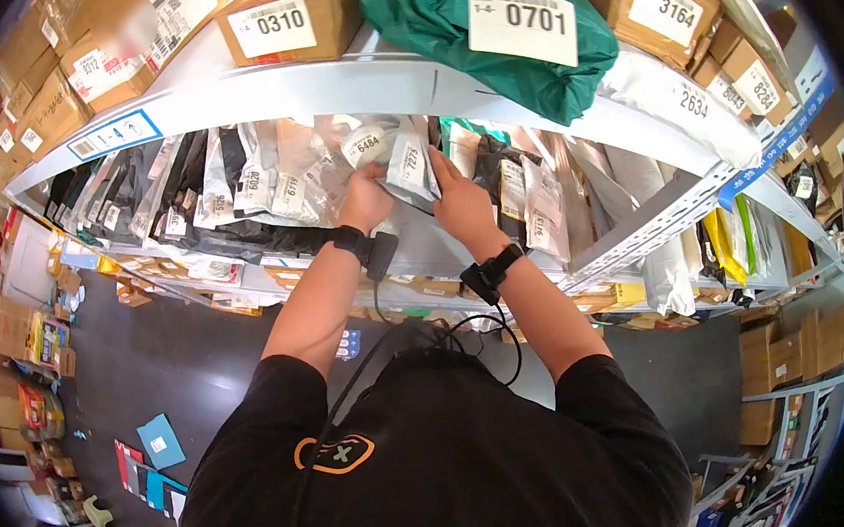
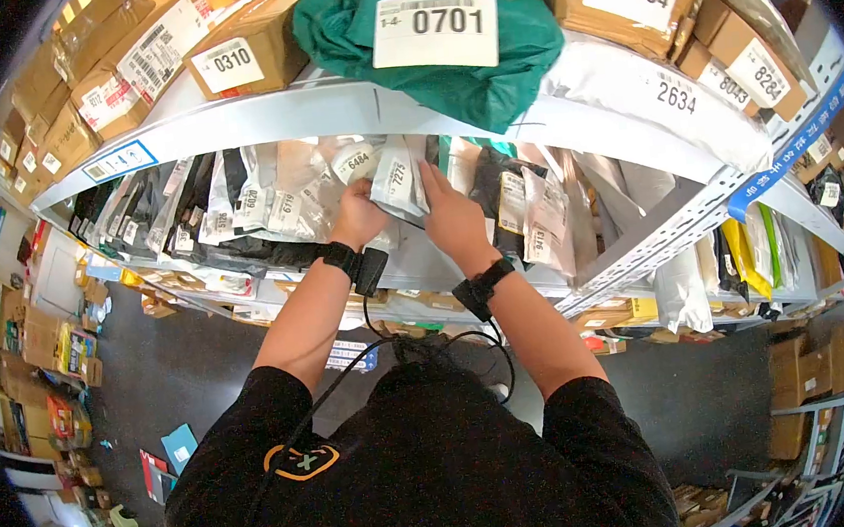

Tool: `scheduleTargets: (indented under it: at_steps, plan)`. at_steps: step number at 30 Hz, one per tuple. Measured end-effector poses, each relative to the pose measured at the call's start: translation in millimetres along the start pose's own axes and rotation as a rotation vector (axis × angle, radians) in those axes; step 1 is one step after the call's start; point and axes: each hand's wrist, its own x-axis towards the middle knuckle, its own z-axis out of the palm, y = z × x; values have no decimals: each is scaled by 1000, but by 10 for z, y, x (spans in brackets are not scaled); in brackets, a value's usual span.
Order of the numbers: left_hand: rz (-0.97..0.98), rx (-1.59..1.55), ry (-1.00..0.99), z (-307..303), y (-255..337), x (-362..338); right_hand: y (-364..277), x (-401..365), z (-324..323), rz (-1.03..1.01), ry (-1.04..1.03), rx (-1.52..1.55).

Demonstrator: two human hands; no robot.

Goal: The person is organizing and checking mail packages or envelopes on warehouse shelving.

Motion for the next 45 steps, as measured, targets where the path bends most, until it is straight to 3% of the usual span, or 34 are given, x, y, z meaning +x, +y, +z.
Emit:
scheduleTargets:
  at_steps: [3,6,9,12,16,19,25,34,40,45]
  plan:
    - [23,124,99,-93,141,-242,-145,31,71,-46,-95,-107]
    - [63,443,98,-160,249,-399,-188,54,250,-141,-74,-162]
    - [67,434,20,-170,104,-445,-275,50,239,-86,-165,-141]
    - [-302,-333,-17,-145,401,-614,-260,32,276,-130,-165,-119]
    - [-210,-355,-164,-223,412,-679,-316,-14,220,-200,-135,-79]
    - [-189,-280,-155,-263,457,-706,-398,-39,179,-248,-84,-141]
    - [-311,-197,-189,-267,749,-642,-506,-7,280,-177,-27,-107]
    - [-106,-191,116,-331,574,-794,-491,57,467,-191,-95,-161]
    - [-291,68,262,-478,550,-847,-601,27,375,-127,-176,-189]
    - [-238,-333,315,-403,646,-895,-593,15,387,-132,-158,-181]
